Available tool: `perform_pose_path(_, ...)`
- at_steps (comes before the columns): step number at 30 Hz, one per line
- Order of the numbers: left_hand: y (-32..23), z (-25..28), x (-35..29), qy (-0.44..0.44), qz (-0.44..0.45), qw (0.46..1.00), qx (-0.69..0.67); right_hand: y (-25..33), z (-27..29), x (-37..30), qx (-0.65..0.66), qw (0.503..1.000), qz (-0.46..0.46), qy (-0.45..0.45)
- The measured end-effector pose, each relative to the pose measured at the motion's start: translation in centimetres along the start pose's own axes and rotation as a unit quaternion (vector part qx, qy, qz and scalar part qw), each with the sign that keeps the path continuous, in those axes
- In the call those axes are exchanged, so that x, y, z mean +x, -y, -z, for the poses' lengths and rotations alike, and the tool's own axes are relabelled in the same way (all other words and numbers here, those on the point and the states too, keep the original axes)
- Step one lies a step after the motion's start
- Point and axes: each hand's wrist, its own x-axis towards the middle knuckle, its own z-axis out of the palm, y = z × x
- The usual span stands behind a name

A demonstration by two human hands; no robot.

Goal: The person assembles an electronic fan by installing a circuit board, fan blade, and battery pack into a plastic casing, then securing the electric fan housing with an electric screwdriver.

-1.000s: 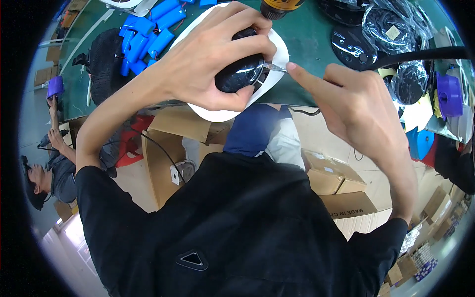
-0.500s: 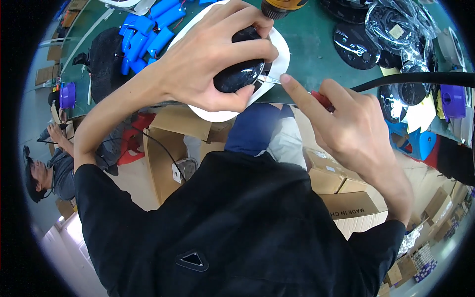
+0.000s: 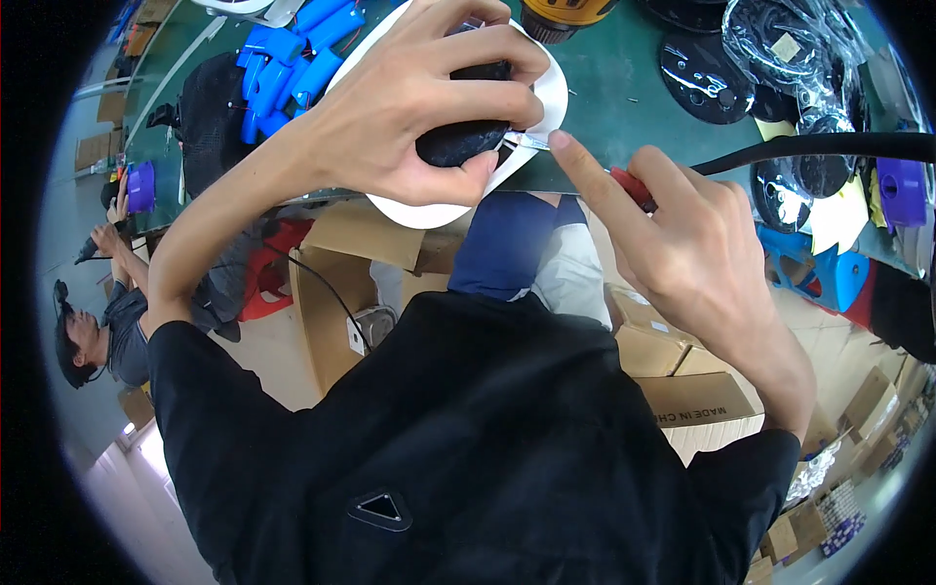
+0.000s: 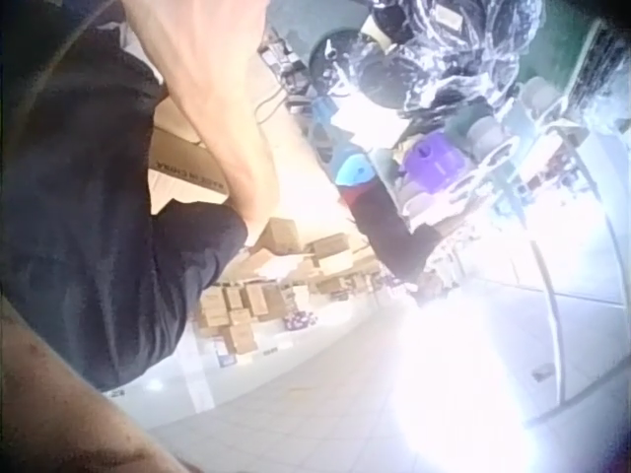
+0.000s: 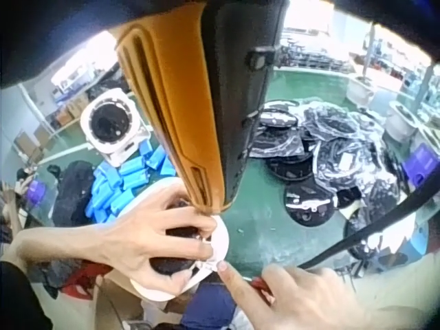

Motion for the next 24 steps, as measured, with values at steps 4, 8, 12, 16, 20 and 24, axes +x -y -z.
perform_pose_path(4, 0.1, 0.0, 0.0, -0.006, -0.009, 1.000, 0.005, 0.4, -0.4, -0.1, -0.005, 1.000, -0.002, -0.013)
perform_pose_path(8, 0.0, 0.2, 0.2, 0.012, 0.000, 1.000, 0.005, 0.6, 0.5, 0.1, -0.012, 1.000, -0.016, 0.012)
perform_pose_path(12, 0.1, 0.3, 0.0, 0.010, 0.005, 1.000, -0.005, 0.4, 1.4, 0.7, -0.030, 0.999, -0.002, 0.037)
perform_pose_path(16, 0.2, 0.2, 0.0, 0.008, 0.002, 1.000, -0.010, 0.3, 2.7, 1.8, -0.027, 0.996, 0.022, 0.079)
perform_pose_path(20, -0.1, 0.3, -0.2, 0.006, 0.024, 1.000, -0.016, 0.8, 0.9, 0.4, -0.036, 0.998, -0.004, 0.042)
perform_pose_path(24, -0.1, 0.5, 0.4, 0.003, 0.001, 1.000, -0.002, 1.3, -0.4, -0.2, 0.008, 0.999, -0.036, 0.007)
